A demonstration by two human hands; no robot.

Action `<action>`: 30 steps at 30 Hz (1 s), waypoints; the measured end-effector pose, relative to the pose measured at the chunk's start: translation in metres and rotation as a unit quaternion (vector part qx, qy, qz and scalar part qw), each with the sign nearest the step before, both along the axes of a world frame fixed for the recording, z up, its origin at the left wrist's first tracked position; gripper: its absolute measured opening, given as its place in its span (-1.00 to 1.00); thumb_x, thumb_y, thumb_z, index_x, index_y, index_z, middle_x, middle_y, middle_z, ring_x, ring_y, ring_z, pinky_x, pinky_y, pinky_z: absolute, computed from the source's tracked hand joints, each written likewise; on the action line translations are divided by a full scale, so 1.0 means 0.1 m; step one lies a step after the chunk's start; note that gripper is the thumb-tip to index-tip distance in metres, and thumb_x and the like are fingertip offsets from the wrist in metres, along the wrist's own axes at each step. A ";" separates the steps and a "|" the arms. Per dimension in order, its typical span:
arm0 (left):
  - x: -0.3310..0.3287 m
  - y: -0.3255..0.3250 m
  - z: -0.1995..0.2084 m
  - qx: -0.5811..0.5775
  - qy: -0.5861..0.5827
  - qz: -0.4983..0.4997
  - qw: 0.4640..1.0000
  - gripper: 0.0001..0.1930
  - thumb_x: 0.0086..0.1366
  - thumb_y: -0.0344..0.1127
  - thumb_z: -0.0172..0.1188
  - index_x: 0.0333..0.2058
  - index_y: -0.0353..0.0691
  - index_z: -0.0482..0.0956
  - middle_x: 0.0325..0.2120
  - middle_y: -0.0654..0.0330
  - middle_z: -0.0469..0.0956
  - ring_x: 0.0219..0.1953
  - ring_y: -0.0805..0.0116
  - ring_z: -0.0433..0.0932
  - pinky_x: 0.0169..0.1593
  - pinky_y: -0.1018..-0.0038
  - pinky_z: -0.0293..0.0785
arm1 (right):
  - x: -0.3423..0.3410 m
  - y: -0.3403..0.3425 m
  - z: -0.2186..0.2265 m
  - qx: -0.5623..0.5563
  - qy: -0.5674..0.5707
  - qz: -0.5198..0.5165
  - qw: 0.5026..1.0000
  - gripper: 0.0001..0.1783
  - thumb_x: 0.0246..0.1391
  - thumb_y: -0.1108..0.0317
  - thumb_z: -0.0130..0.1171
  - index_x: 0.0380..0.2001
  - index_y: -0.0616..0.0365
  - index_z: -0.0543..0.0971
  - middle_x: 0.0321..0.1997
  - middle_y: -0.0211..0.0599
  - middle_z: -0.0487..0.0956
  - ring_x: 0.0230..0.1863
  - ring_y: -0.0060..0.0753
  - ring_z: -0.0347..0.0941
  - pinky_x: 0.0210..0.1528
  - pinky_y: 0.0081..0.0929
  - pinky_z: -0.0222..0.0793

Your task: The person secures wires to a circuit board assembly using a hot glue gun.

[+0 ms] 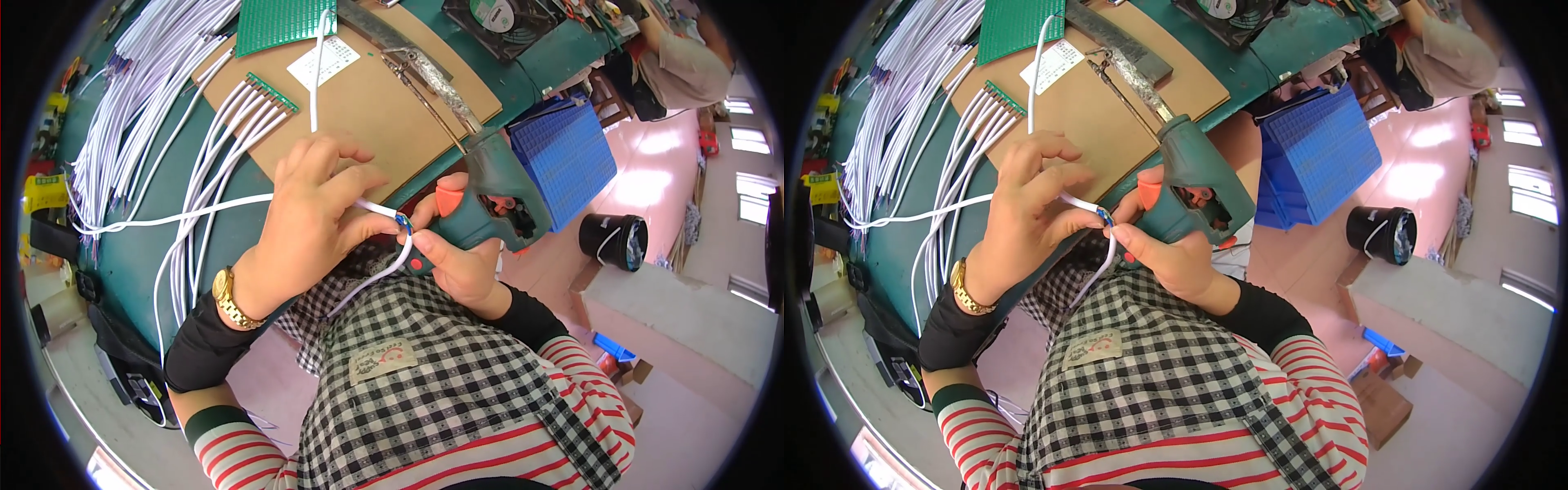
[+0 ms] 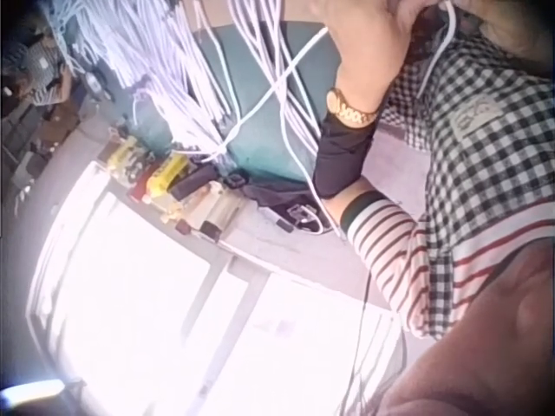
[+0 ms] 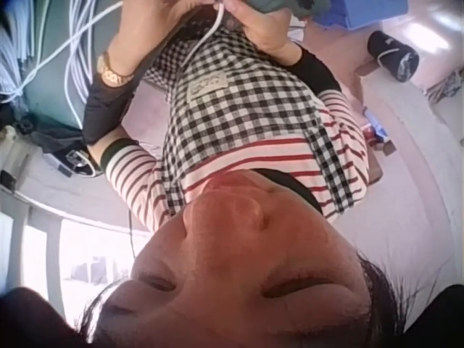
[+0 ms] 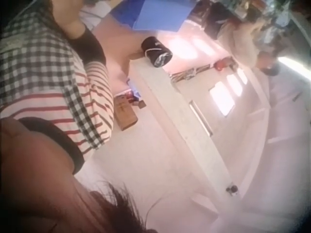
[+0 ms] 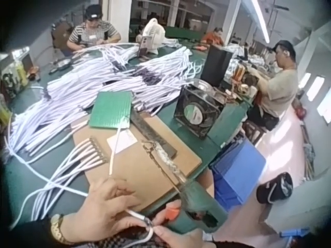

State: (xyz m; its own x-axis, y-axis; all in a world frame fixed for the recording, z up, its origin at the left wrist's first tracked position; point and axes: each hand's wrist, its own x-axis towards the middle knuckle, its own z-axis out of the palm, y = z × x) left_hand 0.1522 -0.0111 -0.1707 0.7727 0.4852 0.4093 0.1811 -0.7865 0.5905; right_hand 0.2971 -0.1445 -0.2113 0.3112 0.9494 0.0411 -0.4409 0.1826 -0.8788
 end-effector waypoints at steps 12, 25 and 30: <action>-0.12 0.24 0.09 0.195 -0.038 0.132 0.971 -0.66 -0.21 -0.51 0.29 -0.35 -0.12 0.56 -0.61 0.31 0.32 -0.48 0.32 0.34 -0.37 0.44 0.19 | 0.00 -0.04 0.03 0.056 -0.160 0.044 0.985 -0.36 -0.06 0.76 0.05 0.05 0.04 0.12 -0.26 -0.22 0.42 -0.23 -0.37 0.46 -0.09 -0.36 0.45; -0.06 0.16 0.11 0.048 0.122 0.032 0.991 -0.81 -0.12 -0.43 0.29 -0.47 -0.19 0.48 -0.49 0.20 0.44 -0.31 0.13 0.41 -0.21 0.29 0.27 | -0.04 -0.10 -0.03 0.061 0.011 -0.018 0.998 -0.35 -0.04 0.76 0.06 0.07 0.01 0.13 -0.25 -0.27 0.39 -0.34 -0.51 0.40 -0.19 -0.53 0.42; -0.03 -0.09 0.33 0.032 0.123 0.011 0.992 -0.67 -0.09 -0.38 0.26 -0.28 -0.23 0.47 -0.35 0.11 0.42 -0.21 0.05 0.37 -0.10 0.19 0.19 | -0.03 -0.06 0.07 0.065 0.030 -0.021 0.997 -0.28 -0.07 0.79 0.08 0.10 -0.05 0.12 -0.31 -0.35 0.30 -0.23 -0.40 0.46 -0.29 -0.57 0.43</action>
State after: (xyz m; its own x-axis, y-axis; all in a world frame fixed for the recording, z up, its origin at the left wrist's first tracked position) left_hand 0.1492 -0.0205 -0.1381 0.8428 0.4820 0.2394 0.3312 -0.8152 0.4751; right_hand 0.2936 -0.1509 -0.2046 0.3568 0.9232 0.1426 -0.4816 0.3126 -0.8187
